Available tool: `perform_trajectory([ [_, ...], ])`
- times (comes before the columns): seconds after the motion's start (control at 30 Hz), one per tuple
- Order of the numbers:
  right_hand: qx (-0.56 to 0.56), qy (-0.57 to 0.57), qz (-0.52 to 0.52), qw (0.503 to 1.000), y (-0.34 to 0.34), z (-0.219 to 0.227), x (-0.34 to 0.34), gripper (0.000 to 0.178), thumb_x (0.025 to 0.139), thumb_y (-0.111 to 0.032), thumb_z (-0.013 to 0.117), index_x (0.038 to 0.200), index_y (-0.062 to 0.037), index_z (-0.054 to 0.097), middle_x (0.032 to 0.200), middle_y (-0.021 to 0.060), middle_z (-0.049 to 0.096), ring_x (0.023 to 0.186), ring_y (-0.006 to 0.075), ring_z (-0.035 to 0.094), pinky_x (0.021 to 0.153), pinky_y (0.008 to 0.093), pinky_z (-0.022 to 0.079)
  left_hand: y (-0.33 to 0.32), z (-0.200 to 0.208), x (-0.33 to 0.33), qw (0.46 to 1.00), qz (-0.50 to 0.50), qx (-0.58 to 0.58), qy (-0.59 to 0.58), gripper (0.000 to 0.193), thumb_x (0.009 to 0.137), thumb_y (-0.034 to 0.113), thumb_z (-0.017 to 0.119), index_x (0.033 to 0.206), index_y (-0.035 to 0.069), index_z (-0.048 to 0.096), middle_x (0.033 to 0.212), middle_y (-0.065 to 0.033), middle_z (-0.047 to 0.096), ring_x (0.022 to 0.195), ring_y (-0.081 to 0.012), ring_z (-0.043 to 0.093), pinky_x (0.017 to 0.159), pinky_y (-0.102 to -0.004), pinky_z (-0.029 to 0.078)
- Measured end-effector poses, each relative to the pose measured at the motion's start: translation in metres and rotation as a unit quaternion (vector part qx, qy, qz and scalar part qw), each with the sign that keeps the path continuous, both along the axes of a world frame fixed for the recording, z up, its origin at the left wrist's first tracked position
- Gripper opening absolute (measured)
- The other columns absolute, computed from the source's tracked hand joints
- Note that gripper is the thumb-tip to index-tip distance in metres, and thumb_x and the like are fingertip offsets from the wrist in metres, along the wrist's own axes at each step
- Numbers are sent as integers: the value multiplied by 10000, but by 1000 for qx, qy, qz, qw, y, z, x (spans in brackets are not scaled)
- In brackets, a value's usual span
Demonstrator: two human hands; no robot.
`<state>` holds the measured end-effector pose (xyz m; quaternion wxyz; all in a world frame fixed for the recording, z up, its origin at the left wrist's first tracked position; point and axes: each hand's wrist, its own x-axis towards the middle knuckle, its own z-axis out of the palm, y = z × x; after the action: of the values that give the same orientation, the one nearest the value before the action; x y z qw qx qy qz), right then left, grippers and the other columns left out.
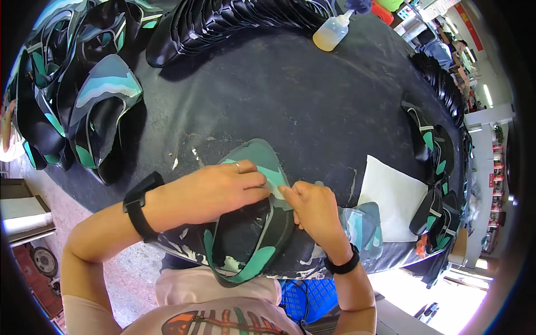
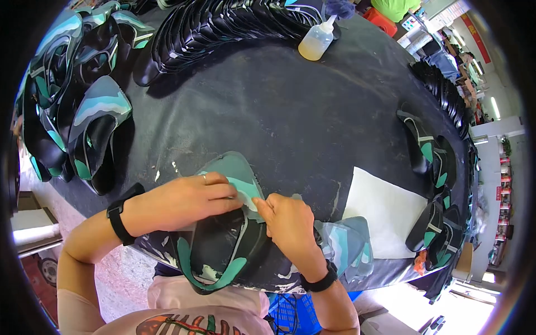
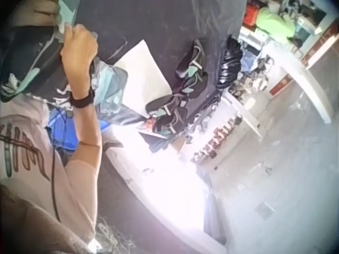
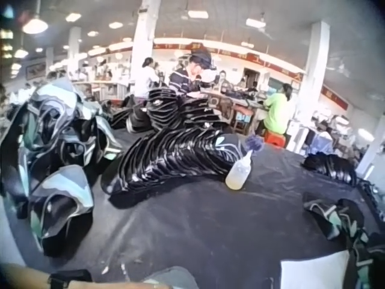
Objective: The recorder is assembling or inspecting shoe components on a large workbench in a factory setting.
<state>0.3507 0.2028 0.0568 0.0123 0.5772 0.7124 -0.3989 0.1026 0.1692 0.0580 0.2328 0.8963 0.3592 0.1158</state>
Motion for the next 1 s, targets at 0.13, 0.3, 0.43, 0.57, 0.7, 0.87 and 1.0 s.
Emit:
perform_trajectory([
  [0.13, -82, 55, -79, 992, 0, 9, 6, 455, 1038, -382, 603, 806, 6, 657, 597, 104, 641, 540, 186, 652, 575, 316, 516, -4, 4, 13, 999, 19, 22, 28, 456, 860, 114, 612, 1311, 76, 658, 1179, -45, 583, 1202, -262, 580, 876, -333, 610],
  [0.3, -94, 199, -164, 962, -12, 6, 34, 361, 1072, -303, 582, 977, 30, 686, 703, 109, 667, 629, 150, 673, 612, 302, 533, -6, 2, 17, 998, 25, 26, 50, 455, 873, 118, 603, 1323, 90, 666, 1196, -44, 576, 1226, -254, 562, 876, -338, 611],
  [0.43, 50, 226, -116, 966, -22, -5, 38, 208, 1045, -179, 628, 1073, 20, 683, 856, 95, 686, 756, 138, 662, 687, 293, 525, -8, 3, 19, 997, 30, 31, 56, 441, 890, 128, 600, 1326, 106, 665, 1200, -37, 569, 1237, -253, 555, 868, -343, 615],
  [0.57, 66, 186, -49, 979, -20, -1, 31, 148, 979, -102, 690, 1099, -15, 689, 923, 90, 663, 783, 156, 629, 709, 307, 509, -10, 0, 19, 998, 44, 45, 29, 403, 855, 103, 618, 1245, 44, 696, 1188, -56, 578, 1146, -264, 586, 884, -328, 592],
  [0.7, 68, 166, -18, 984, -21, -1, 31, 181, 934, -67, 715, 1111, -42, 691, 905, 99, 647, 767, 201, 632, 696, 319, 508, -9, 0, 20, 998, 43, 41, 37, 409, 879, 120, 608, 1279, 77, 682, 1192, -49, 569, 1193, -260, 570, 868, -335, 604],
  [0.87, 104, 152, 15, 983, -22, 1, 27, 254, 886, -69, 749, 1129, -66, 675, 972, 97, 657, 825, 252, 661, 700, 359, 521, -9, 2, 20, 997, 47, 28, 46, 430, 896, 127, 605, 1322, 112, 667, 1195, -42, 556, 1232, -256, 553, 849, -340, 616],
  [1.0, 118, 120, 43, 985, -16, 3, 27, 256, 863, -71, 760, 1101, -78, 664, 941, 89, 646, 843, 278, 662, 722, 385, 522, -9, 2, 20, 997, 46, 24, 53, 448, 890, 120, 610, 1336, 116, 659, 1201, -47, 557, 1239, -267, 551, 848, -341, 619],
])
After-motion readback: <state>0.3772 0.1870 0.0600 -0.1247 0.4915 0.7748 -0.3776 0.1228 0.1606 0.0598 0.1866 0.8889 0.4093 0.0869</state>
